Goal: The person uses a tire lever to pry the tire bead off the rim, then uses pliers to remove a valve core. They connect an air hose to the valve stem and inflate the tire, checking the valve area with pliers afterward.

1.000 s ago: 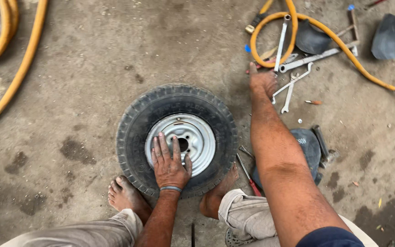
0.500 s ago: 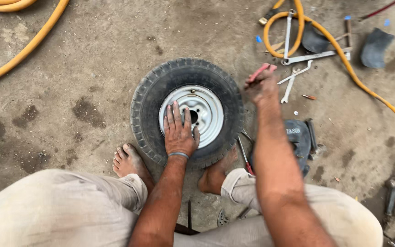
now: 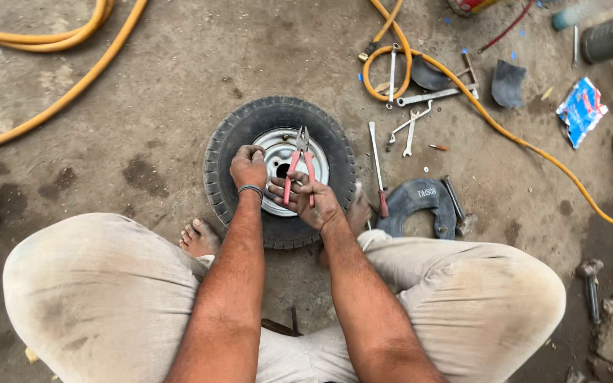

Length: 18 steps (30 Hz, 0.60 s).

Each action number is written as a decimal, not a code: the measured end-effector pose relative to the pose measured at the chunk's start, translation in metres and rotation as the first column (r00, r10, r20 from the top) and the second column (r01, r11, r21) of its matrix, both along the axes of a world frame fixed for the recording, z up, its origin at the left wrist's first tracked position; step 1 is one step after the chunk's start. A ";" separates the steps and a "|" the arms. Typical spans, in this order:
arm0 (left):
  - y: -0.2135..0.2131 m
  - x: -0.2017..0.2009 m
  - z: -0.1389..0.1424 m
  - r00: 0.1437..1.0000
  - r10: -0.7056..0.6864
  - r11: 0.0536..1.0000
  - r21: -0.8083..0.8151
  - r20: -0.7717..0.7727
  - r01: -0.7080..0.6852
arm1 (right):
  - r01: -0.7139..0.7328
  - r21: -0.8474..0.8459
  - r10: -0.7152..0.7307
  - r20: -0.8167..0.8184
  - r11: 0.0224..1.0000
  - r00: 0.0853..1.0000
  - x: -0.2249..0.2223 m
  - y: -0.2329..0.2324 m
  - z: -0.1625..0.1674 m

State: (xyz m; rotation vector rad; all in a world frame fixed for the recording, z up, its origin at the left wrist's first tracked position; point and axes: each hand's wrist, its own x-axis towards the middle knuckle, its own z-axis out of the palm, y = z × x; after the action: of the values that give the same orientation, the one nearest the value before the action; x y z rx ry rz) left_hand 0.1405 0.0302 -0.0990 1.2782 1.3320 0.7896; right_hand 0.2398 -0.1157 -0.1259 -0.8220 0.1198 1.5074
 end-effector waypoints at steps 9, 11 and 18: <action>0.013 -0.007 -0.001 0.989 -0.062 0.982 -0.167 0.131 0.083 | -0.120 0.024 0.122 -0.100 0.992 0.987 -0.011 -0.005 -0.007; 0.016 -0.004 0.000 0.978 0.009 0.966 -0.253 0.208 0.045 | -0.100 -0.004 0.099 -0.110 0.995 0.989 -0.012 -0.007 -0.004; 0.014 0.002 0.001 0.992 0.021 0.976 -0.220 0.128 0.008 | -0.076 -0.026 0.070 -0.170 0.997 0.983 -0.002 0.003 -0.006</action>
State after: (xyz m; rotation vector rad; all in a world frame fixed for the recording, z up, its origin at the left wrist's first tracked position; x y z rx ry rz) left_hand 0.1427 0.0445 -0.0985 1.0315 1.2807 0.6962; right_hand 0.2382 -0.1129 -0.1318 -0.7298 0.2420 1.6475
